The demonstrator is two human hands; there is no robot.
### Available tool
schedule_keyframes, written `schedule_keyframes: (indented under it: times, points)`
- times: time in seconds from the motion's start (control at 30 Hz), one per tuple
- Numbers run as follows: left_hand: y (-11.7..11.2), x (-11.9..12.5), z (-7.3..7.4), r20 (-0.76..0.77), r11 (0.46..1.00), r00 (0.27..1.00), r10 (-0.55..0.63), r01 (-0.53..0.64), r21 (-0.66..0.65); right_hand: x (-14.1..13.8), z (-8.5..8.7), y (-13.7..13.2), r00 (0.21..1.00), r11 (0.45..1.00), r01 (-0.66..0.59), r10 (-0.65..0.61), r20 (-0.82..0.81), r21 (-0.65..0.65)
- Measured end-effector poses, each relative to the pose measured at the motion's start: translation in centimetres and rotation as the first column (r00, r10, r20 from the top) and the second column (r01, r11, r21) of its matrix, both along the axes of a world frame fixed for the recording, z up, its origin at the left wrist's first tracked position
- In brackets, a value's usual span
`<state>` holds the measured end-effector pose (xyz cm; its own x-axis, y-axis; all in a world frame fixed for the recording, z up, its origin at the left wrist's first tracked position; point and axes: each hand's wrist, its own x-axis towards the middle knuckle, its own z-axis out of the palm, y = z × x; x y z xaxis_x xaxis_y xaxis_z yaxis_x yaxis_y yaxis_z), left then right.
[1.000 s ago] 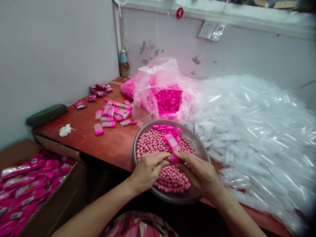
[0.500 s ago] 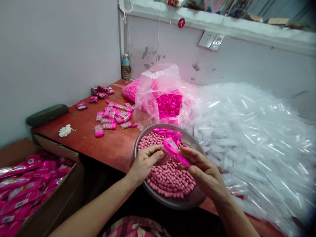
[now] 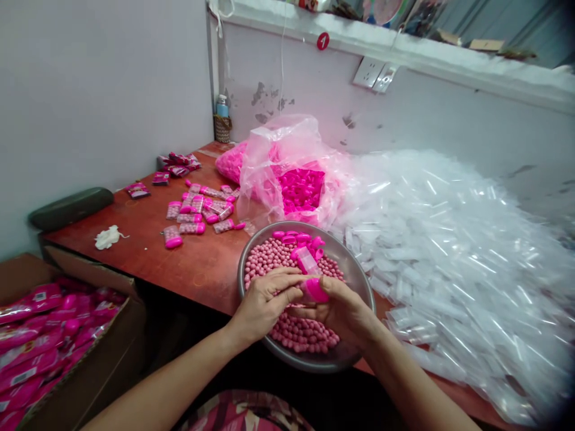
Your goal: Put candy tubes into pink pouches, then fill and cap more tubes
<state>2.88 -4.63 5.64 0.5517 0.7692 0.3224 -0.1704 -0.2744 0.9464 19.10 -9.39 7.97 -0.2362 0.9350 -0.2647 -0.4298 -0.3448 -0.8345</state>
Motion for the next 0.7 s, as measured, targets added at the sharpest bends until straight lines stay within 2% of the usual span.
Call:
schedule_keyframes:
  times: [0.13,0.27,0.4,0.5,0.57,0.63,0.7]
  points:
    - [0.1,0.0,-0.1,0.006,1.0,1.0,0.006,-0.006,0.003,-1.0,-0.5,0.2,0.998,0.998,0.063,-0.063,-0.004,0.029]
    - [0.0,0.1,0.0,0.015,0.999,0.999,0.041,-0.041,-0.027,-1.6,-0.6,0.7,0.992,0.993,0.121,-0.121,0.03,-0.006]
    - [0.7,-0.4,0.7,0.063,0.983,0.986,0.156,-0.148,-0.112,-0.9,-0.6,1.9,0.995,0.997,0.078,-0.076,0.062,-0.017]
    - [3.4,-1.7,1.0,0.081,0.937,0.937,0.339,-0.329,-0.116,0.2,-1.2,3.4,0.987,0.998,0.053,-0.056,0.148,0.023]
    - [6.2,-2.8,0.8,0.055,0.887,0.886,0.461,-0.459,-0.044,0.6,-1.8,4.2,0.956,0.995,0.088,-0.096,0.276,0.041]
    - [9.3,-4.0,0.0,-0.041,0.847,0.849,0.528,-0.522,0.095,0.7,-2.2,4.7,0.905,0.992,0.12,-0.129,0.406,0.046]
    - [12.3,-5.2,-1.2,-0.231,0.796,0.771,0.594,-0.524,0.303,0.4,-2.4,4.7,0.853,0.993,0.11,-0.12,0.508,0.049]
